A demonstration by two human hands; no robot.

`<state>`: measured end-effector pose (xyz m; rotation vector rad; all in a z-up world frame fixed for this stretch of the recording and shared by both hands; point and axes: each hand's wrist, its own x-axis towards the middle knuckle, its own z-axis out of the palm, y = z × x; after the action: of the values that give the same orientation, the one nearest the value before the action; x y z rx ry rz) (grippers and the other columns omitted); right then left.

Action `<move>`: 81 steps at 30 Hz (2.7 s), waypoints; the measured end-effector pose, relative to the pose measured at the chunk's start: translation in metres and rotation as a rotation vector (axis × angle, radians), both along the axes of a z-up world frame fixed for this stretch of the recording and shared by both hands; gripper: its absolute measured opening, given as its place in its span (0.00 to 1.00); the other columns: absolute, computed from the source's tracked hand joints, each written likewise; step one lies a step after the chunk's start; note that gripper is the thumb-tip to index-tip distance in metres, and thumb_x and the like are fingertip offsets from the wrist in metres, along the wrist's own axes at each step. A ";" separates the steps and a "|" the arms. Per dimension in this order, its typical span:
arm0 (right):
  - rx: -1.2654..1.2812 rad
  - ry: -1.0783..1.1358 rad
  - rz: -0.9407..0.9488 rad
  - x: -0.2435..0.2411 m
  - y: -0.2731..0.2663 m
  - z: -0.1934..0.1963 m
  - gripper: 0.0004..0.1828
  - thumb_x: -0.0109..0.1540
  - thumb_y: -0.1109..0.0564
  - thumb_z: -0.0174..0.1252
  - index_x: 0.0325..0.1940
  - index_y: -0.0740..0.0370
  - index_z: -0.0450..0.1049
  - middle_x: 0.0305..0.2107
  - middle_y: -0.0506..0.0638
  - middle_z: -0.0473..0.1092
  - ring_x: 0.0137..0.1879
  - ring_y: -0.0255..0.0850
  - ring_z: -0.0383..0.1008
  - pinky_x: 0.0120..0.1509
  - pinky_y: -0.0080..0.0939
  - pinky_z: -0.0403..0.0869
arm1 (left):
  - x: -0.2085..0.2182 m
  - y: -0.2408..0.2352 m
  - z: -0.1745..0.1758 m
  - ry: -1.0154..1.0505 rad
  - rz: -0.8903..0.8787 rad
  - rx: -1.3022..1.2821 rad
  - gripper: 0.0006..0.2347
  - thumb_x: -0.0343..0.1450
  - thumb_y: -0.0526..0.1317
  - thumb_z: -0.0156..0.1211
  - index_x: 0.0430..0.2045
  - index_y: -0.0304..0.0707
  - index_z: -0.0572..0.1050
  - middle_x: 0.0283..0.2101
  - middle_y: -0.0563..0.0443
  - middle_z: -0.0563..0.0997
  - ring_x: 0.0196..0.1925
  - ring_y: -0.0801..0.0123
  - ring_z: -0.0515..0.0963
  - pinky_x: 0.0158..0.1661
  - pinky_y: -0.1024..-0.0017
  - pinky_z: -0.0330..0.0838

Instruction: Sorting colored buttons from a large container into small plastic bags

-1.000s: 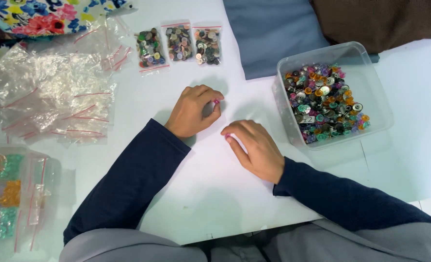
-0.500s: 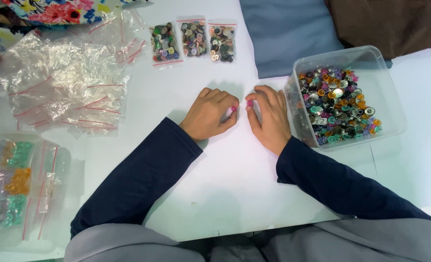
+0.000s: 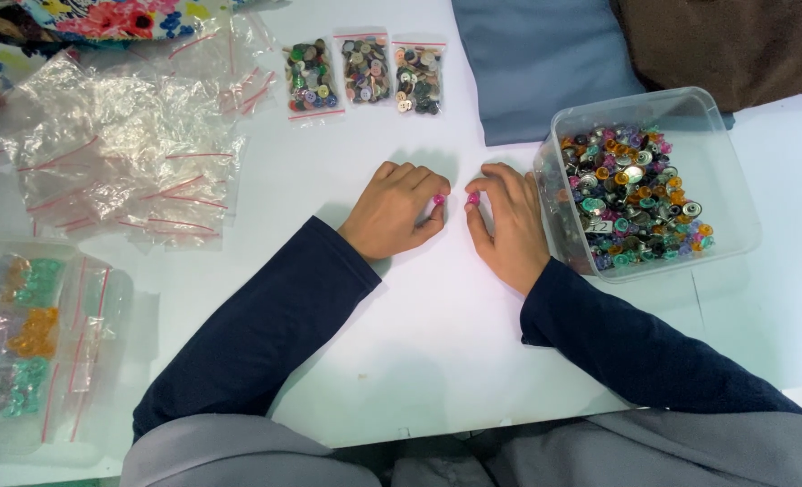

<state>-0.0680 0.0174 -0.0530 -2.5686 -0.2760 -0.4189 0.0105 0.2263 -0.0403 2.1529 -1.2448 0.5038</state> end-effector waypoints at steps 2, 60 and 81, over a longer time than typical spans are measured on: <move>0.006 0.000 -0.005 -0.001 0.001 0.001 0.10 0.67 0.56 0.56 0.52 0.53 0.67 0.59 0.56 0.62 0.70 0.58 0.61 0.73 0.67 0.51 | 0.001 0.000 -0.002 0.000 0.001 -0.004 0.04 0.68 0.39 0.62 0.31 0.42 0.75 0.30 0.50 0.78 0.35 0.60 0.78 0.43 0.66 0.66; -0.342 0.208 -0.018 -0.003 -0.174 0.065 0.14 0.63 0.58 0.58 0.53 0.59 0.77 0.44 0.55 0.75 0.58 0.56 0.73 0.59 0.63 0.71 | 0.003 -0.207 0.051 0.108 0.086 0.332 0.08 0.53 0.29 0.70 0.23 0.33 0.81 0.15 0.47 0.78 0.18 0.52 0.78 0.35 0.62 0.59; -0.340 0.161 0.000 -0.009 -0.174 0.058 0.07 0.64 0.52 0.59 0.41 0.57 0.76 0.33 0.48 0.72 0.53 0.50 0.73 0.63 0.64 0.68 | 0.002 -0.200 0.043 0.127 0.038 0.230 0.07 0.54 0.30 0.67 0.19 0.39 0.77 0.16 0.48 0.77 0.21 0.53 0.78 0.38 0.62 0.61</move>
<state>-0.0768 -0.1568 0.0048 -2.9147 -0.3112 -0.1741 0.0128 0.0266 0.0025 2.3623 -1.2450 0.2439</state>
